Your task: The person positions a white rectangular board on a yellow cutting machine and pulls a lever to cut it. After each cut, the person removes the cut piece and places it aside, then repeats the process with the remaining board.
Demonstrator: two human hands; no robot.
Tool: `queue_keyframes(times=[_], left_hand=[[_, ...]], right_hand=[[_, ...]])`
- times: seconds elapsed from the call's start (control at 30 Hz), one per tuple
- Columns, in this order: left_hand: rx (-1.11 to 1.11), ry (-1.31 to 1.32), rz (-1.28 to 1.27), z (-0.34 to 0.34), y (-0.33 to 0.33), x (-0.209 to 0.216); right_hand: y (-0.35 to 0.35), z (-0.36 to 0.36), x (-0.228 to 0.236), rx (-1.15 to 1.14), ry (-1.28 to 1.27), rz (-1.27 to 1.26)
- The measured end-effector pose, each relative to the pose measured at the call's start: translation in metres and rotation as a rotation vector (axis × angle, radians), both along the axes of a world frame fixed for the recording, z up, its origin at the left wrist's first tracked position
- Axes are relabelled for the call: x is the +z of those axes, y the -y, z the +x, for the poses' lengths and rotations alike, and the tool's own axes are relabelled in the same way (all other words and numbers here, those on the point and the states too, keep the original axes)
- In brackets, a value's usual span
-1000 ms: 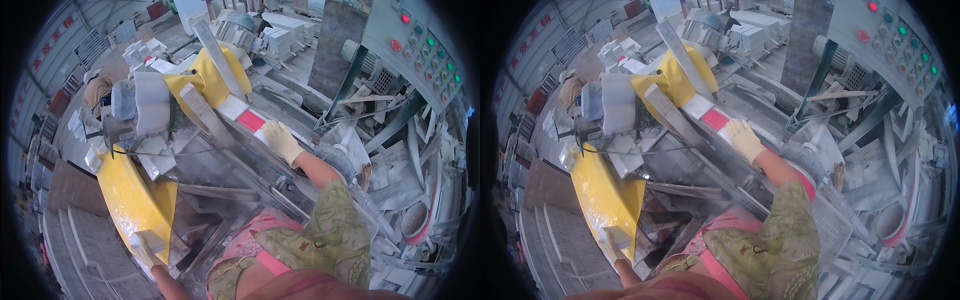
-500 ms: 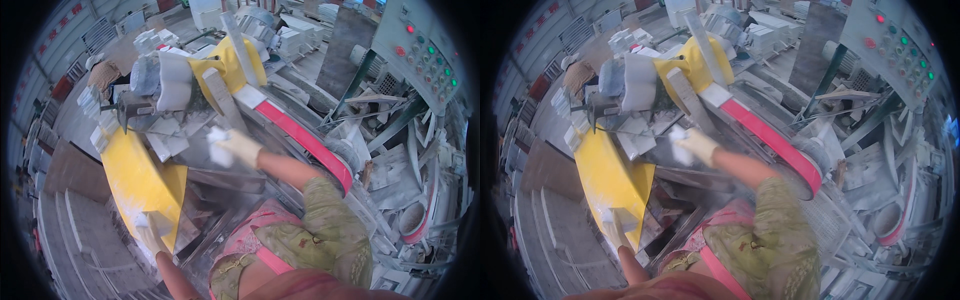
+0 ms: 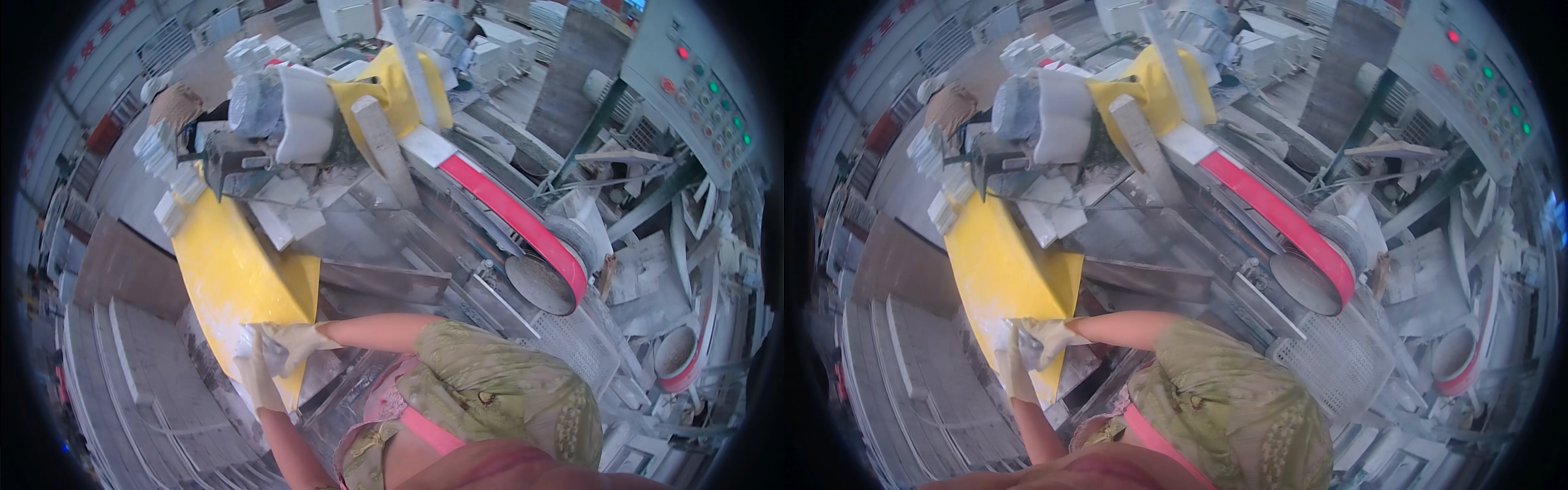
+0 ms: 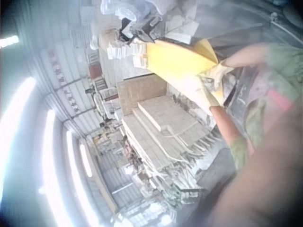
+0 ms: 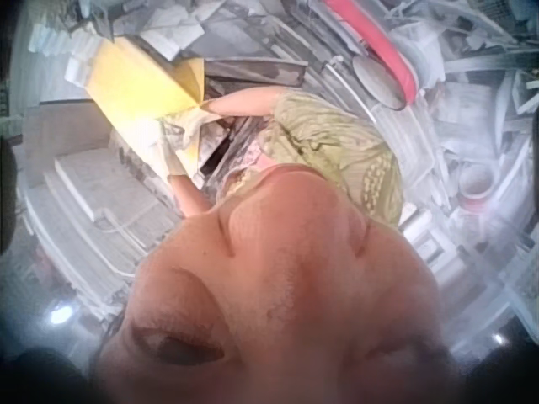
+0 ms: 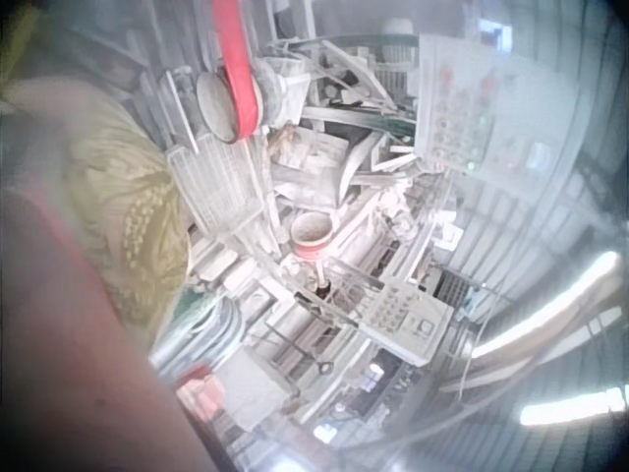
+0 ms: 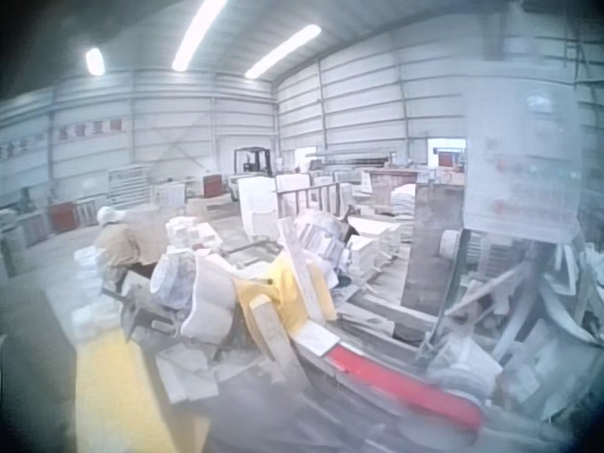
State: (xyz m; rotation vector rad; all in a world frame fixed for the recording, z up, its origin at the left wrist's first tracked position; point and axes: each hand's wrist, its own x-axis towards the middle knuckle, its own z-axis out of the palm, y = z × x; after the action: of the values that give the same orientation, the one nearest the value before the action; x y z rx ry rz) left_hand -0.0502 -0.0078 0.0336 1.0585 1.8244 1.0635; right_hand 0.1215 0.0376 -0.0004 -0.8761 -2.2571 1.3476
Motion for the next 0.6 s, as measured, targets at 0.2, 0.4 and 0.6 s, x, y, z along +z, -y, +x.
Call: queue_keyframes(times=[0.2,0.4,0.6], left_hand=[[0.226,-0.324,-0.005,0.038,0.010,0.001],[0.222,-0.027,0.041,0.060,0.021,0.024],[0.252,0.040,0.056,0.084,0.020,0.044]], right_hand=[[-0.023,0.038,0.009,0.140,0.069,0.613],[-0.079,0.229,-0.012,-0.436,0.084,0.708],[-0.141,0.419,-0.012,-0.967,0.283,0.742]])
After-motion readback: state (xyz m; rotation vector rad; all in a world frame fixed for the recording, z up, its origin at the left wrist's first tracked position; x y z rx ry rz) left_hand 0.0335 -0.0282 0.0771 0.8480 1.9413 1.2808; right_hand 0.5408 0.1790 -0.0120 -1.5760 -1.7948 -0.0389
